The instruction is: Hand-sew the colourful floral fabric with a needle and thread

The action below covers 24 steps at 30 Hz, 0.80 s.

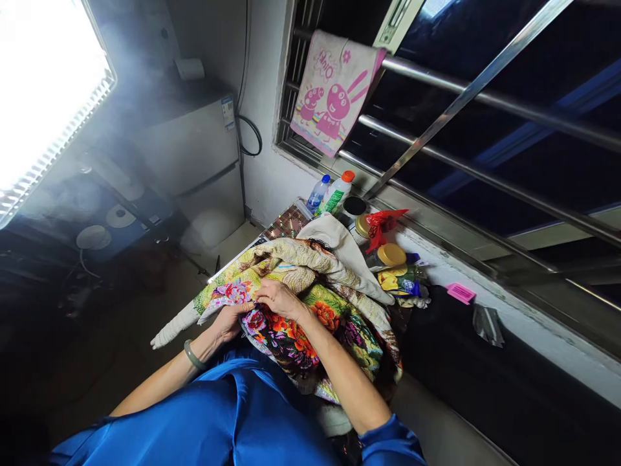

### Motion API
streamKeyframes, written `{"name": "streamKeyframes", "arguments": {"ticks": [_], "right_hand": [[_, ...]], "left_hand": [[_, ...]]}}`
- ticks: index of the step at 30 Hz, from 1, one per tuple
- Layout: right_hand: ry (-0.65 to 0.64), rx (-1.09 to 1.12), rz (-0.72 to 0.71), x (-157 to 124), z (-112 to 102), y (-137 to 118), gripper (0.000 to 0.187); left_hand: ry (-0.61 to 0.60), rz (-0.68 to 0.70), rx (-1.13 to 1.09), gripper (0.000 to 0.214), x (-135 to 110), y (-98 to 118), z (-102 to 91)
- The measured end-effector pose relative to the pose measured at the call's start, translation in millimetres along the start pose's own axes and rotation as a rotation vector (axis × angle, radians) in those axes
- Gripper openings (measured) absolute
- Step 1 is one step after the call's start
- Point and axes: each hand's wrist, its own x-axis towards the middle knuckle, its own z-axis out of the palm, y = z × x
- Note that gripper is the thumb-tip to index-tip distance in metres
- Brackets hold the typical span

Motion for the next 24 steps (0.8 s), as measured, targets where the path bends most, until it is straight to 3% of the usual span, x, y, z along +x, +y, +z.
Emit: {"name": "streamKeyframes", "arguments": {"ticks": [5,13,20,24], "right_hand": [[0.014,-0.032,0.007,-1.3,-0.3,-1.6,0.019],[0.031,-0.388,0.126,-8.5,3.0,-30.2,0.024],[0.082,-0.484,0.076,-13.6,16.3,-52.5,0.021],[0.181,-0.523,-0.002,-12.5,15.4,-61.0,0.024]], "left_hand": [[-0.022,-0.029,-0.009,0.03,0.1,-0.4,-0.5],[-0.028,-0.05,-0.033,0.03,1.3,-1.3,-1.8],[-0.007,-0.053,-0.01,0.019,2.6,0.6,-8.1],[0.007,-0.037,0.036,0.019,4.3,1.9,-10.1]]}}
